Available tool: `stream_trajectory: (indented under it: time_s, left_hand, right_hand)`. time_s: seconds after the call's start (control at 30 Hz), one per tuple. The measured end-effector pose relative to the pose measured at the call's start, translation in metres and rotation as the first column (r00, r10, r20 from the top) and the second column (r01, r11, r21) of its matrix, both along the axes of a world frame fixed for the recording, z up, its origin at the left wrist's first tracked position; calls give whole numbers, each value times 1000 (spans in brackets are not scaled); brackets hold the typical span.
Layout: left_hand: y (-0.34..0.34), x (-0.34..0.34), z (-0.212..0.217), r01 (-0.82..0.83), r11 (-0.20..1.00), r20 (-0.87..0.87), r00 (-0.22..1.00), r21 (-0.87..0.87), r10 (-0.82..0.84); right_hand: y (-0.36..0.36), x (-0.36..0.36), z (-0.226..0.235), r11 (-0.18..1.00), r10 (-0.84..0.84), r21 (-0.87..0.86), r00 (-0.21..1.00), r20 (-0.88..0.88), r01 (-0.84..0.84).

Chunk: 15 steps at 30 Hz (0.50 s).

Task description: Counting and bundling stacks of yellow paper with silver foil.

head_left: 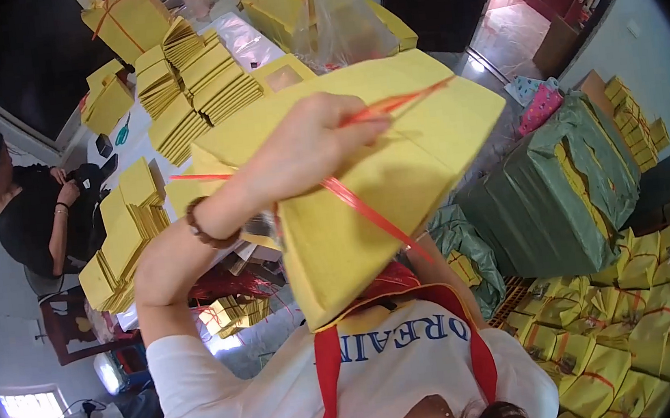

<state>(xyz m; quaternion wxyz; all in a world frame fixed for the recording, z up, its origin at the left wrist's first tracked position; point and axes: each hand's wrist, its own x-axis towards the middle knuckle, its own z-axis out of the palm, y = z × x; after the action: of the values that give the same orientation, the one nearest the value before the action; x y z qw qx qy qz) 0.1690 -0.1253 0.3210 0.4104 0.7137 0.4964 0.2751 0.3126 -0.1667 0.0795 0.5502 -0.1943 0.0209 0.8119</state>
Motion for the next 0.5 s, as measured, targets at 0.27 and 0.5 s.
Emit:
stream_trajectory:
  time_s: [0.27,0.5]
  left_hand:
    - [74,-13,54,-256,943,-388,864,211,321]
    - [133,-6,98,-271,942,-531,778,196,335]
  right_hand:
    - [70,21,-3,984,170,-45,983,-71,-173]
    - [128,-1,14,885,462,-3,878,-126,-466]
